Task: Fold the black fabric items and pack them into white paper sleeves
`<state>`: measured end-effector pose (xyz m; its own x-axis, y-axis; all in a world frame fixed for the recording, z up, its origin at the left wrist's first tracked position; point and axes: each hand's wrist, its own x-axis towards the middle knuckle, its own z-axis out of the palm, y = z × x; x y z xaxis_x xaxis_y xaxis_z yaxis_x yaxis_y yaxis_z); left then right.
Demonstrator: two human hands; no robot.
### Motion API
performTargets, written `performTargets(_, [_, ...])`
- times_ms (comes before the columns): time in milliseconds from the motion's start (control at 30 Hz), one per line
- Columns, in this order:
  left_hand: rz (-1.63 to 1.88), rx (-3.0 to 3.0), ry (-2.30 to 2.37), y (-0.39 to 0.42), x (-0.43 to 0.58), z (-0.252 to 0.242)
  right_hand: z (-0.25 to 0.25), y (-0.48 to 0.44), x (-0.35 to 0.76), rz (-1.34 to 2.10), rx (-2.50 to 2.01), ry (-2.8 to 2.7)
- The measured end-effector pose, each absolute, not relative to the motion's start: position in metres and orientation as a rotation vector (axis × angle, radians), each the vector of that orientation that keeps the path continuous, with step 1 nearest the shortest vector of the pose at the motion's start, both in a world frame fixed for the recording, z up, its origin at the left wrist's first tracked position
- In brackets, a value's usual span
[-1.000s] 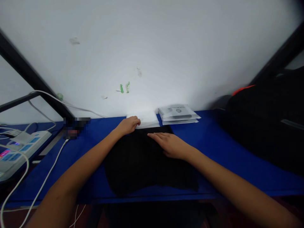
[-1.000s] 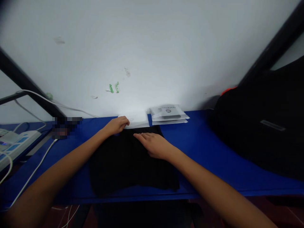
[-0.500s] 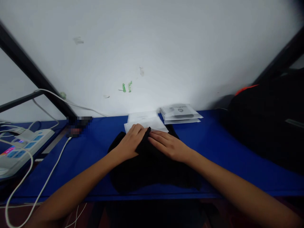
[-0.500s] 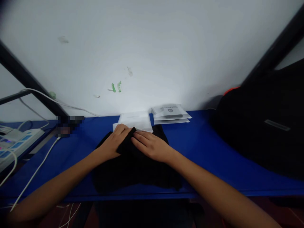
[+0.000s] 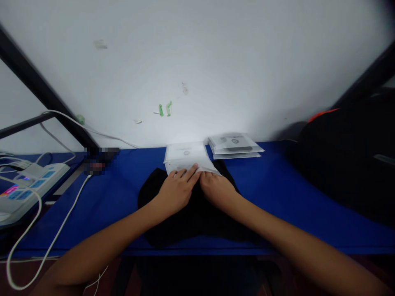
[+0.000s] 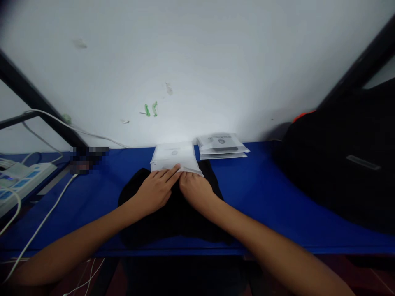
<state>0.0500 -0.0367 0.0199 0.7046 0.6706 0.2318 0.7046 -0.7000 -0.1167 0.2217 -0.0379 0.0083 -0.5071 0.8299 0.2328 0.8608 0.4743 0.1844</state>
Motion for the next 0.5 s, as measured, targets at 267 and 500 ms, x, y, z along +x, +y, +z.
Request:
performTargets(267, [-0.318,-2.781,-1.256,-0.034,0.048,0.017,0.010,-0.040,0.233,-0.415,-1.090,-2.605])
performTargets(500, [-0.368,-2.769,-1.254,-0.038,0.049,0.021,0.008,-0.036,0.228,-0.424,-1.236,-2.563])
